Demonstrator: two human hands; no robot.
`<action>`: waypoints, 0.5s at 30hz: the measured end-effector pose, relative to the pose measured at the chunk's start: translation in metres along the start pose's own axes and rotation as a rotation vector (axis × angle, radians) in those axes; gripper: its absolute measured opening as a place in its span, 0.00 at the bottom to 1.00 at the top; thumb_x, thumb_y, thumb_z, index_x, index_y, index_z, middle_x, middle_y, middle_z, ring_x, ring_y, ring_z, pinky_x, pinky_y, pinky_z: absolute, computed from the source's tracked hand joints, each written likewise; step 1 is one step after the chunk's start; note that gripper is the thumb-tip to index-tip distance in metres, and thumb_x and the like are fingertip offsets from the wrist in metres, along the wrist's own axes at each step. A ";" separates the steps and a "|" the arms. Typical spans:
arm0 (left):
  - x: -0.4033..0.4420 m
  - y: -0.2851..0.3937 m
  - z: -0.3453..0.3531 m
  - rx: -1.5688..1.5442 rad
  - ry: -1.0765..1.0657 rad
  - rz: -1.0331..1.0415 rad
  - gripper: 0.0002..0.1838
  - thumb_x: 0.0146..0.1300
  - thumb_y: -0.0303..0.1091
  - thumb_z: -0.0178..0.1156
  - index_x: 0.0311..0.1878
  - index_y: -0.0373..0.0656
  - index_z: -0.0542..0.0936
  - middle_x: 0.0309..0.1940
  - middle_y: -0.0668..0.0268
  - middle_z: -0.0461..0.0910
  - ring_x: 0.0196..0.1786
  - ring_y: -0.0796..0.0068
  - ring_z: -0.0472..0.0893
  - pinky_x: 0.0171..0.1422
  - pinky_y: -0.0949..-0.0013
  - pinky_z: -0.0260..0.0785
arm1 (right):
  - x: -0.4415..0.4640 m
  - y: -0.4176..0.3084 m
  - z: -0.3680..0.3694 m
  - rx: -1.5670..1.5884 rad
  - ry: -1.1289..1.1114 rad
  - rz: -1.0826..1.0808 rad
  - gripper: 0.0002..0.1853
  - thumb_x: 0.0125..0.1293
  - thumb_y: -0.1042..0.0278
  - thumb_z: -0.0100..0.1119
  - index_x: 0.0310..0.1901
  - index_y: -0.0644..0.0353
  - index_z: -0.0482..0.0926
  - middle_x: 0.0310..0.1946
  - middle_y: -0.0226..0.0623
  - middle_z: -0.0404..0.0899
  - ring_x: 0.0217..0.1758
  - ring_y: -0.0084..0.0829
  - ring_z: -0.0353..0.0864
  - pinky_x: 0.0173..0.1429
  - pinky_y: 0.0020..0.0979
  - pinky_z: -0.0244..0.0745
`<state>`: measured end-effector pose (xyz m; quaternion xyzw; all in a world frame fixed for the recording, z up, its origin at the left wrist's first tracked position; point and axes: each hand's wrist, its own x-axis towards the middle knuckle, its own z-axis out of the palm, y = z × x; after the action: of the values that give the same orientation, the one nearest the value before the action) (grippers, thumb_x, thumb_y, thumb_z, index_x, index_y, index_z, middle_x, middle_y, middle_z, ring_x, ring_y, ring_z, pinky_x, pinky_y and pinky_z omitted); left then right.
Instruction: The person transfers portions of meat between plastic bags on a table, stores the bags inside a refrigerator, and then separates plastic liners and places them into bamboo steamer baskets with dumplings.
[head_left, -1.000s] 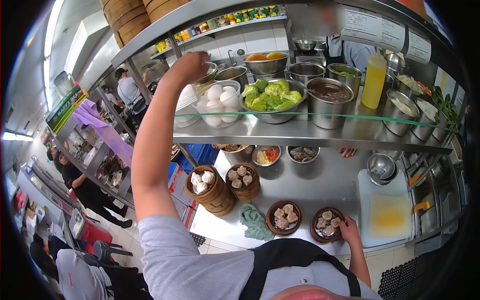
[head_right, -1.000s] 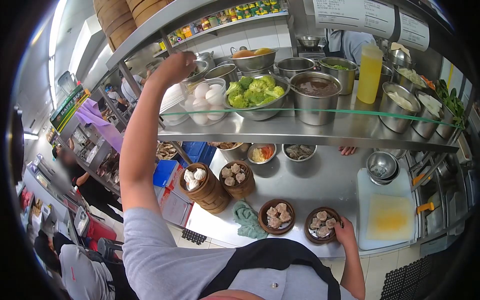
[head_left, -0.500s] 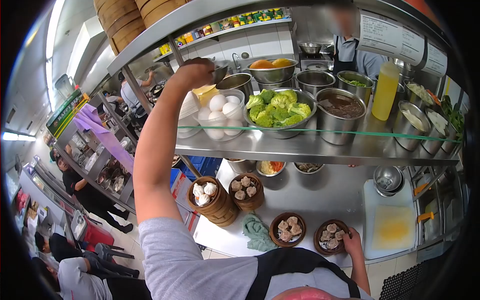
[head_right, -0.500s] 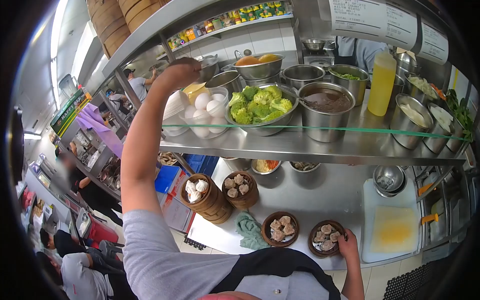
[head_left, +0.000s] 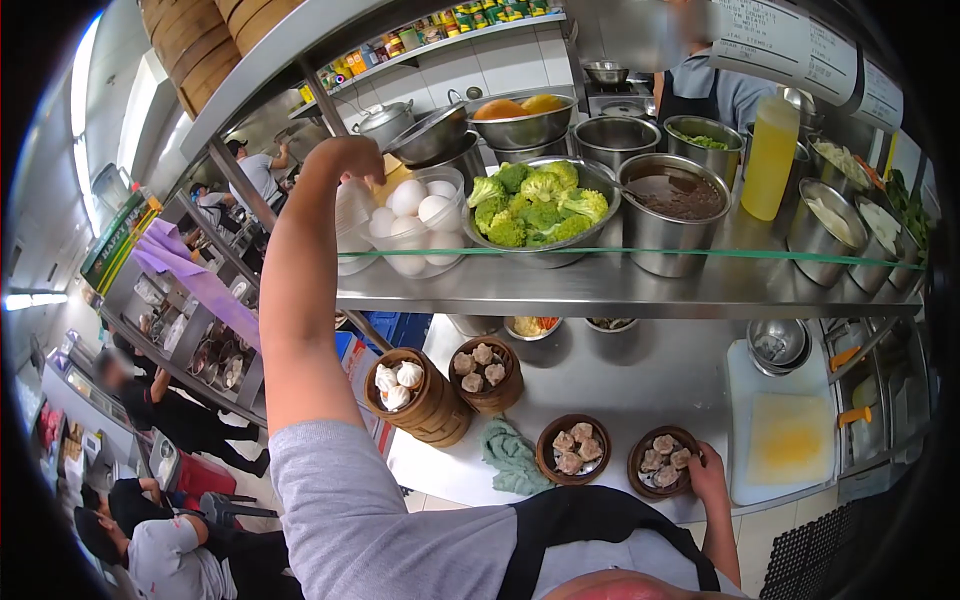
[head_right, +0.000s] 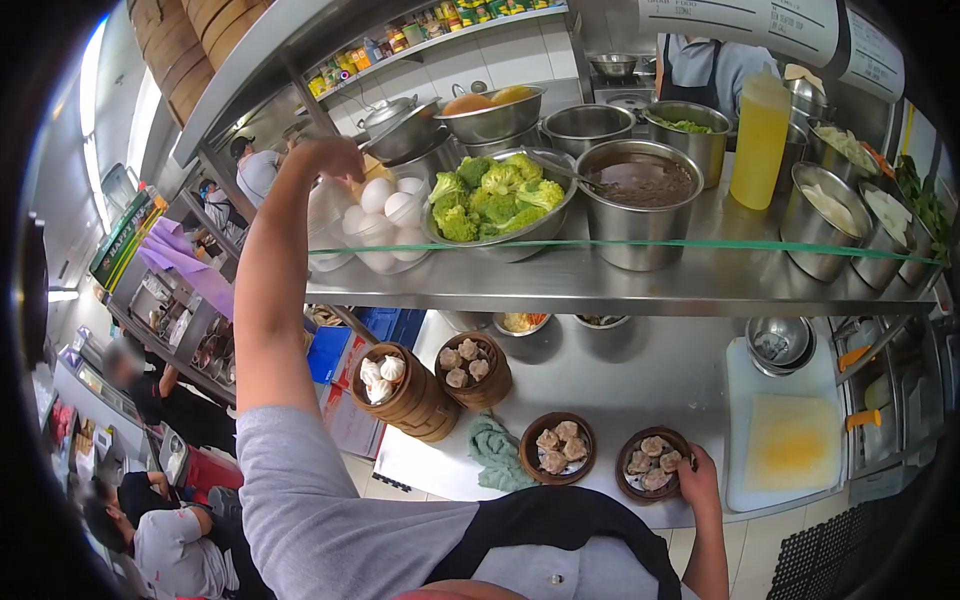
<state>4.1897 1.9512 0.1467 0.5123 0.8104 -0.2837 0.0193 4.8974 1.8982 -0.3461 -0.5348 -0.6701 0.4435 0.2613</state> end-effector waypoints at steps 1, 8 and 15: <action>0.022 -0.025 0.007 -0.048 0.044 0.141 0.12 0.59 0.36 0.65 0.42 0.40 0.84 0.35 0.61 0.83 0.37 0.70 0.83 0.40 0.68 0.79 | 0.000 0.001 0.001 0.001 0.008 -0.001 0.21 0.62 0.70 0.51 0.56 0.68 0.78 0.36 0.44 0.84 0.34 0.30 0.81 0.42 0.32 0.76; -0.038 -0.022 0.001 -0.892 0.202 0.017 0.12 0.55 0.37 0.68 0.37 0.38 0.83 0.30 0.63 0.83 0.27 0.72 0.80 0.33 0.67 0.78 | 0.003 0.000 -0.004 -0.043 -0.013 -0.030 0.21 0.62 0.70 0.51 0.56 0.67 0.78 0.34 0.44 0.83 0.33 0.30 0.81 0.41 0.33 0.76; -0.038 -0.017 0.008 -0.732 0.565 -0.081 0.14 0.53 0.39 0.72 0.35 0.38 0.82 0.25 0.64 0.83 0.28 0.72 0.82 0.33 0.68 0.74 | -0.001 -0.034 -0.022 -0.091 -0.124 0.058 0.22 0.63 0.67 0.55 0.58 0.68 0.76 0.35 0.43 0.82 0.34 0.29 0.79 0.39 0.32 0.76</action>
<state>4.1911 1.9109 0.1597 0.4970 0.8500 0.1712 -0.0340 4.8991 1.9028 -0.3064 -0.5367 -0.6888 0.4522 0.1818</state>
